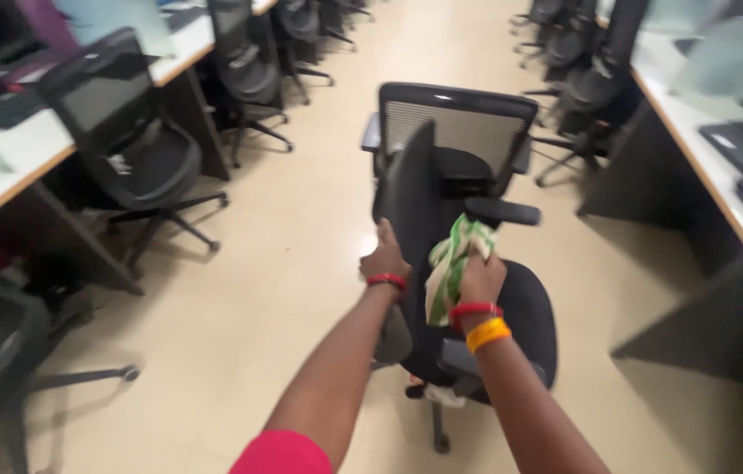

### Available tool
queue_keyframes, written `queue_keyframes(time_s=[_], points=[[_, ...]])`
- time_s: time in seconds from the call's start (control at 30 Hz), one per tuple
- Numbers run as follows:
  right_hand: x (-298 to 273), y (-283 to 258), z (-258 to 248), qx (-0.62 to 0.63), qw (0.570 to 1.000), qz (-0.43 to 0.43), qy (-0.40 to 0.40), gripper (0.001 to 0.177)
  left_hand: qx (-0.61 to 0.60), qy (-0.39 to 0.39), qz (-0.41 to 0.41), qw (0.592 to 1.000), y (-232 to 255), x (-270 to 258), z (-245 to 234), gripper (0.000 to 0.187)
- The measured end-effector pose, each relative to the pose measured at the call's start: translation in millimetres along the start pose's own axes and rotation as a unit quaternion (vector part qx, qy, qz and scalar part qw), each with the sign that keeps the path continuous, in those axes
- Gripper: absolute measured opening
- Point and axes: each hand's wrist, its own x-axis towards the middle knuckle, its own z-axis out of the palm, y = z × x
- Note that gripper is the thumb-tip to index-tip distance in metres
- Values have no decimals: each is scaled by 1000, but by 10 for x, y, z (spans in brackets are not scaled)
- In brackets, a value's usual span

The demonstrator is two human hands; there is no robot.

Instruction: Cleaning a computer workstation area, including the desk surface, monitor, keyboard, and peripherals with a cloth.

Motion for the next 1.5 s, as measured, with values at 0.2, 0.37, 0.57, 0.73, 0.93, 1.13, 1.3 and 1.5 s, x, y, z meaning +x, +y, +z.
queue_keyframes(time_s=[0.2,0.37,0.57,0.73,0.93,1.13,1.3,1.5], points=[[879,-146,1179,24,997,-64,48,33,-112,86,78,987,-79,-269,19,90],[983,400,1746,-515,824,-94,-215,90,-242,60,190,950,-552,-2,46,65],[647,-316,1636,-594,767,21,-241,121,-176,69,8,982,-288,922,-372,42],[633,-168,1513,-581,786,50,-205,119,-150,-30,170,973,223,1970,-130,69],[636,-157,1253,-575,795,92,-171,123,-23,-164,204,965,898,2304,147,111],[555,-108,960,-580,795,73,-159,114,36,-170,194,966,1028,2132,248,112],[476,-250,669,-569,802,95,-156,113,3,-156,213,965,1142,1969,481,109],[425,-333,269,-576,798,85,-157,113,28,-181,217,959,1499,1516,256,111]])
